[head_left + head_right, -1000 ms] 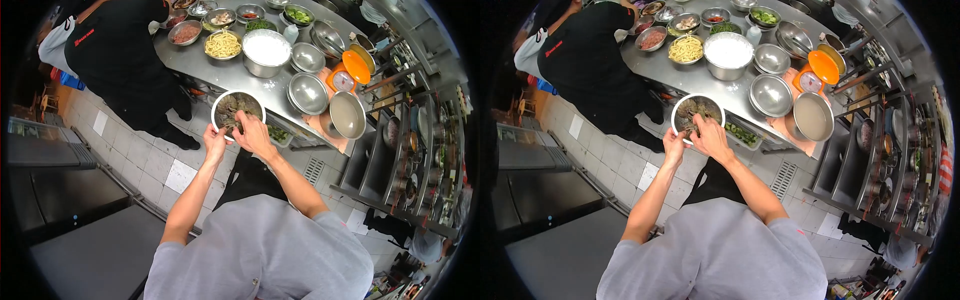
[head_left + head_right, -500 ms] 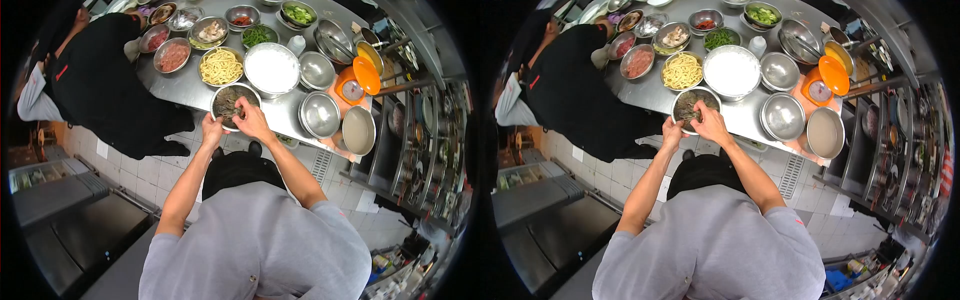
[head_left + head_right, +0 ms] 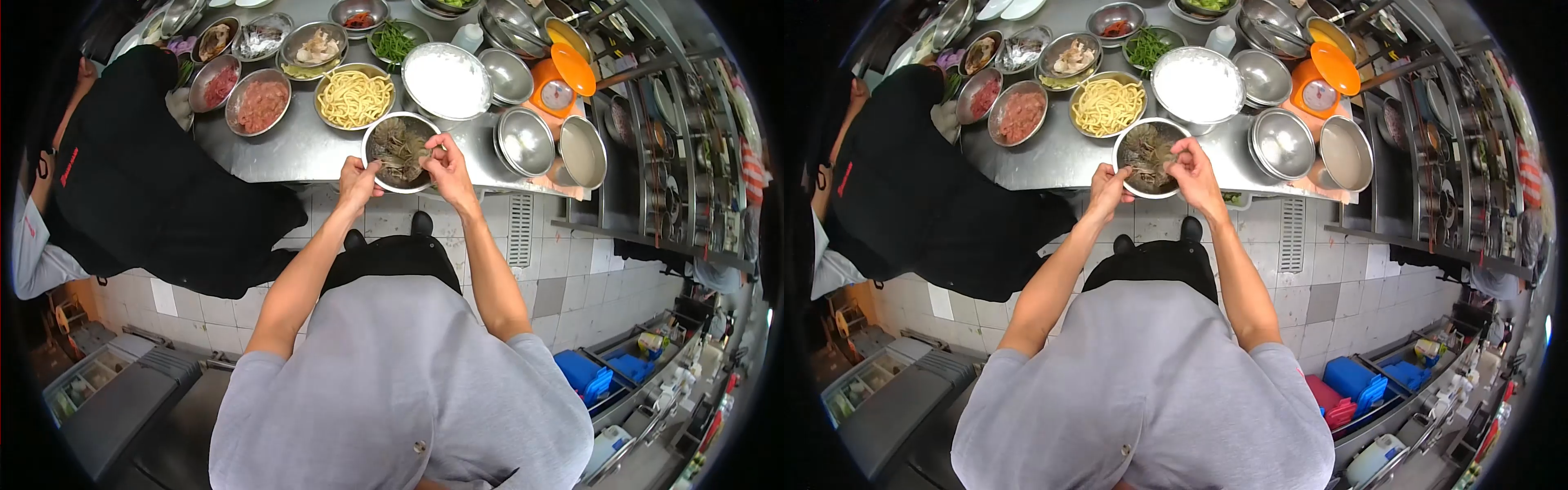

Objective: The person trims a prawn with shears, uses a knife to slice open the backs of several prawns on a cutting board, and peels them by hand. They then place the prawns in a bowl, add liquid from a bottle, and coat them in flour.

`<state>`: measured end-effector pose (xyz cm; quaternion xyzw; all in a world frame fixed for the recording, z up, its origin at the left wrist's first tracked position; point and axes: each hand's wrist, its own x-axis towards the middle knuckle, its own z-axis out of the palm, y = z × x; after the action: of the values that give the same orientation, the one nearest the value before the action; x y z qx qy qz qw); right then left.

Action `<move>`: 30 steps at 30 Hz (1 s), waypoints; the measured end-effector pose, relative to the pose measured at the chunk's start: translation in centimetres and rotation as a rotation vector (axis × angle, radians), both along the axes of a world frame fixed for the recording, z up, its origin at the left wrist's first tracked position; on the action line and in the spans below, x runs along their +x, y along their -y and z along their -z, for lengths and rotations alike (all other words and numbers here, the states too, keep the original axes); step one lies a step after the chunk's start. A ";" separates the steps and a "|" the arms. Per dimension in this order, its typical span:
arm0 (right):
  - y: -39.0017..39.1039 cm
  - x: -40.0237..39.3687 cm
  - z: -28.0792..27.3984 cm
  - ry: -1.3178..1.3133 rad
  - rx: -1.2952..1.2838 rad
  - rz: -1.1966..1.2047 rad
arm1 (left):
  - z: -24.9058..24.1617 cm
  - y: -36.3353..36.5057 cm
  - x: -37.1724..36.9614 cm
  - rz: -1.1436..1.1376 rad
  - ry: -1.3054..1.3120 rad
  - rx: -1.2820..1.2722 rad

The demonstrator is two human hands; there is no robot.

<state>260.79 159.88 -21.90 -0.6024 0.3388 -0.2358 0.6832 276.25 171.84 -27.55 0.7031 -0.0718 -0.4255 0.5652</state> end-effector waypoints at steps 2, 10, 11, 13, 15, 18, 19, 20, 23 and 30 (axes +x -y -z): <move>0.0 -0.3 -0.9 0.014 0.012 0.015 | -1.1 0.0 0.5 -0.020 0.081 0.088; -0.3 0.8 -6.0 -0.153 -0.437 -0.159 | -10.1 2.6 1.0 0.190 -0.238 -0.317; -0.4 1.1 -7.0 -0.191 -0.462 -0.172 | -9.8 3.2 1.5 0.239 -0.266 -0.318; 0.0 1.3 -7.2 -0.158 -0.491 -0.165 | -9.6 3.9 2.1 0.304 -0.234 -0.282; 0.7 1.1 -7.6 -0.174 -0.513 -0.202 | -9.5 4.4 2.6 0.334 -0.236 -0.257; 0.7 1.0 -9.1 -0.224 -0.461 -0.194 | -9.3 4.9 2.7 0.362 -0.182 -0.270; 0.9 0.8 -9.4 -0.224 -0.466 -0.197 | -9.3 5.2 2.6 0.382 -0.172 -0.284; 1.2 0.7 -9.6 -0.223 -0.472 -0.199 | -9.2 5.5 2.6 0.402 -0.162 -0.299; 2.4 0.3 -9.8 -0.210 -0.461 -0.202 | -9.2 6.6 2.0 0.384 -0.157 -0.341; 7.3 0.7 -7.4 -0.115 -0.413 -0.230 | -8.6 8.5 0.2 0.122 -0.108 -0.449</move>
<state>261.49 152.60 -14.45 -0.7763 0.2511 -0.1860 0.5474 276.44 163.30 -18.98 0.5303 -0.1765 -0.4694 0.6836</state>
